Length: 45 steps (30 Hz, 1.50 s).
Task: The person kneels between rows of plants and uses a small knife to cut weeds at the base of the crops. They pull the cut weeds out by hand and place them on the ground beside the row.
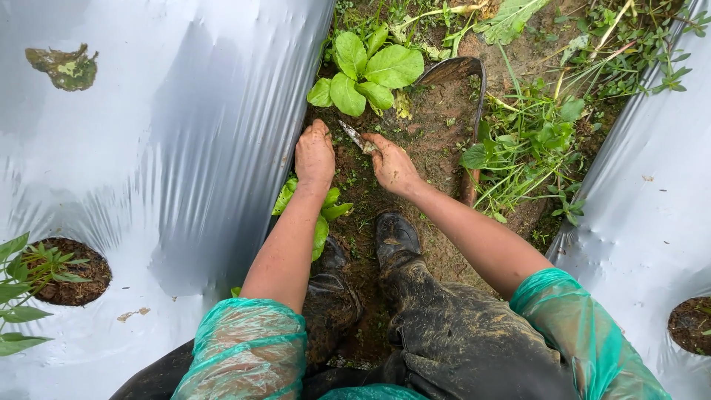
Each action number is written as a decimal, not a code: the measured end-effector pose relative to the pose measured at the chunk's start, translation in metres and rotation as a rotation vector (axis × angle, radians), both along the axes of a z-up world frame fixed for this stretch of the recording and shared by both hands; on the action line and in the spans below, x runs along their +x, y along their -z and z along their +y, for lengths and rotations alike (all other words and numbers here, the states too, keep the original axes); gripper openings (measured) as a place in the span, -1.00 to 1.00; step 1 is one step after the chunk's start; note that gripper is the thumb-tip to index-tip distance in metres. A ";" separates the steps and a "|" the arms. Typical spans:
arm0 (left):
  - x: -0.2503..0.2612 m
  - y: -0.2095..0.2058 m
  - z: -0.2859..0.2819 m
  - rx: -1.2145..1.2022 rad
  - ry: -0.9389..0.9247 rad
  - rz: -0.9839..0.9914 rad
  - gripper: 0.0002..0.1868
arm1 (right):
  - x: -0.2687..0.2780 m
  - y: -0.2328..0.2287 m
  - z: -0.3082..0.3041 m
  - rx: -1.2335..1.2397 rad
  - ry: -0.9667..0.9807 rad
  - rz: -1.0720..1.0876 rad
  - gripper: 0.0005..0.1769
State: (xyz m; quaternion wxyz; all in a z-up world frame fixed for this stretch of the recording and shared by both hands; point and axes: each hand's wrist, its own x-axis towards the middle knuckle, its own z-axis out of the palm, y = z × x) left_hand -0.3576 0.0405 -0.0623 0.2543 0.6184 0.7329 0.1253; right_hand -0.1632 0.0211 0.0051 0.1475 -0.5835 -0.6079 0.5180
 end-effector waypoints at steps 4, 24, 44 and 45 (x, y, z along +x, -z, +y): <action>-0.008 0.034 0.001 -0.104 -0.042 0.012 -0.98 | -0.005 0.023 0.005 0.011 -0.054 -0.047 -0.48; -0.013 -0.017 -0.007 -0.175 -0.013 -0.072 -0.90 | 0.002 0.032 -0.007 0.021 -0.143 -0.129 -0.47; 0.027 -0.011 0.016 0.045 0.031 -0.300 -0.93 | 0.047 0.007 -0.011 0.060 0.147 -0.143 -0.52; 0.030 -0.004 0.018 0.046 0.035 -0.300 -0.93 | 0.052 0.010 -0.011 0.060 0.150 -0.143 -0.52</action>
